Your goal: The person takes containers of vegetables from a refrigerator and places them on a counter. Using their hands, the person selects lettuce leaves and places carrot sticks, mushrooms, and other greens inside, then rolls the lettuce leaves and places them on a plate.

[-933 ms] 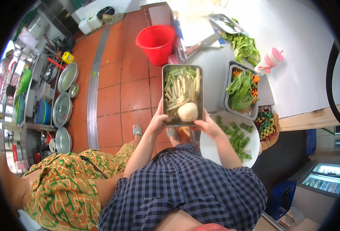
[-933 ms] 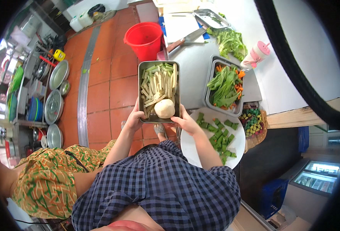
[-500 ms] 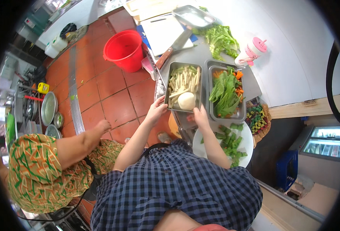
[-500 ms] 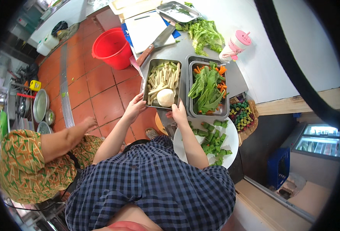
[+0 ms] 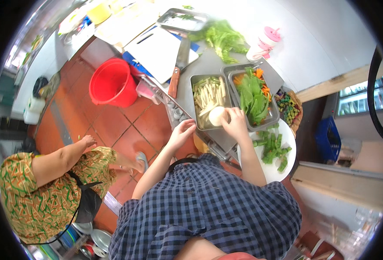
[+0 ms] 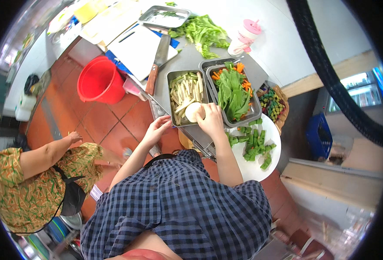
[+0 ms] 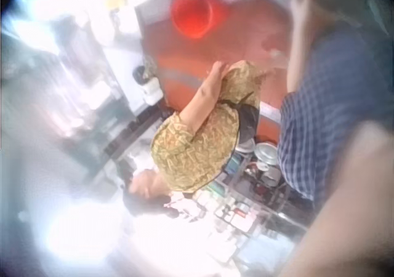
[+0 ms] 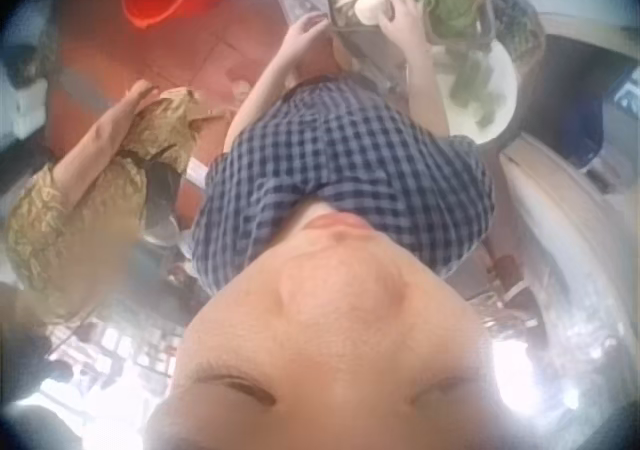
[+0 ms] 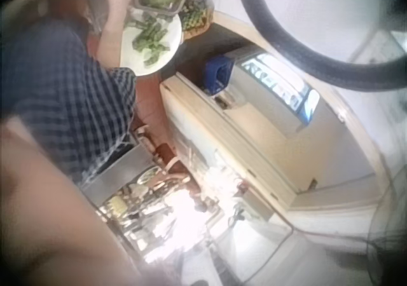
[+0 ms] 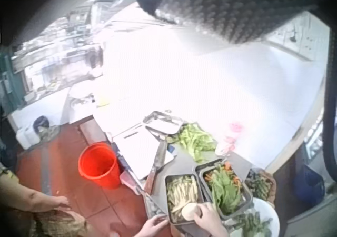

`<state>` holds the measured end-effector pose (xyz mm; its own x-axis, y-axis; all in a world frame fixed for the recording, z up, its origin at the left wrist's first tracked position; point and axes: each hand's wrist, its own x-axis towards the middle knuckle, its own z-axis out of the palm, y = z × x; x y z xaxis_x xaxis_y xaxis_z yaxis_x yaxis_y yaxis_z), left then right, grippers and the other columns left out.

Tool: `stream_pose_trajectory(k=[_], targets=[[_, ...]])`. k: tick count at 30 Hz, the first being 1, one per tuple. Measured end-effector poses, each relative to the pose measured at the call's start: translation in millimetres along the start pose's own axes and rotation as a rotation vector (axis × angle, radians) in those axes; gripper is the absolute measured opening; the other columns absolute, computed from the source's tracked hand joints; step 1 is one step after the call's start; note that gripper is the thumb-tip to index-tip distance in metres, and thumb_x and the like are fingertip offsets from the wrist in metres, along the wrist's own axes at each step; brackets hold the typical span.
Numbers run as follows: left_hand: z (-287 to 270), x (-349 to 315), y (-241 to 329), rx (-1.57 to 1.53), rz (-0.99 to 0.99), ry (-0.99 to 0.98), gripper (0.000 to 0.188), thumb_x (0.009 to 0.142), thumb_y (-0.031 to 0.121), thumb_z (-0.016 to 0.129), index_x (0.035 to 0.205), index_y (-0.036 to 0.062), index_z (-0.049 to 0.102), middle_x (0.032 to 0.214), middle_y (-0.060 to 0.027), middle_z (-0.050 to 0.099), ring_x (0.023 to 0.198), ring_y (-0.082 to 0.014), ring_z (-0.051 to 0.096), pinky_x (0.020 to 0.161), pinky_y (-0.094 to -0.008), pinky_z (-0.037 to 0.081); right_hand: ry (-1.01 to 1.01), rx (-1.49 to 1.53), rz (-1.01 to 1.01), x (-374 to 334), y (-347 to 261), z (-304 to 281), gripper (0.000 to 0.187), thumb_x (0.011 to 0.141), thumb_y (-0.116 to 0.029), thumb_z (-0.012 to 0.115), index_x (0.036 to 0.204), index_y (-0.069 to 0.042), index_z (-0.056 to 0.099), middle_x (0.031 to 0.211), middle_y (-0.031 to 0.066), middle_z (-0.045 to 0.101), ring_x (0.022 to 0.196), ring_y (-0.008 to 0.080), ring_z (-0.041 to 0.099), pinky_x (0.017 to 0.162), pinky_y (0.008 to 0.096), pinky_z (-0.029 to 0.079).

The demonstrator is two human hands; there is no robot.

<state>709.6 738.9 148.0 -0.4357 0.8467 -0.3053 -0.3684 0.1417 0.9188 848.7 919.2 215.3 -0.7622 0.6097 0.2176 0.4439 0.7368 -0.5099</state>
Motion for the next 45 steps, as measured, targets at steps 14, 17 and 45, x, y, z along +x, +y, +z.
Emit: stream_pose_trajectory(k=[14, 17, 45], targets=[[-149, -57, 3, -0.236, -0.427, 0.152, 0.025, 0.088, 0.020, 0.047, 0.107, 0.0034, 0.052, 0.090, -0.0084, 0.061, 0.080, -0.0143, 0.058, 0.072, -0.0268, 0.047, 0.218, -0.359, 0.623, 63, 56, -31, 0.082, 0.062, -0.038, 0.074, 0.133, -0.028, 0.033, 0.141, 0.0217, 0.014, 0.127, 0.0404, 0.021, 0.101, 0.0470, 0.028], [-166, -35, 15, -0.204, -0.324, 0.168, 0.024, 0.087, 0.020, 0.049, 0.106, 0.0048, 0.052, 0.092, -0.0079, 0.060, 0.080, -0.0146, 0.057, 0.071, -0.0268, 0.047, 0.310, -0.358, 0.463, 63, 79, -17, 0.051, 0.072, -0.026, 0.069, 0.119, -0.023, 0.050, 0.135, 0.0200, 0.030, 0.122, 0.0366, 0.033, 0.098, 0.0417, 0.034], [-173, 64, 92, -0.339, -0.222, 0.209, 0.027, 0.086, 0.019, 0.049, 0.109, 0.0048, 0.049, 0.098, -0.0094, 0.057, 0.088, -0.0169, 0.055, 0.079, -0.0291, 0.045, 0.994, 1.332, 0.399, 52, 90, -67, 0.020, 0.091, -0.011, 0.045, 0.110, -0.007, 0.047, 0.105, 0.0047, 0.056, 0.093, 0.0164, 0.056, 0.079, 0.0306, 0.047]])
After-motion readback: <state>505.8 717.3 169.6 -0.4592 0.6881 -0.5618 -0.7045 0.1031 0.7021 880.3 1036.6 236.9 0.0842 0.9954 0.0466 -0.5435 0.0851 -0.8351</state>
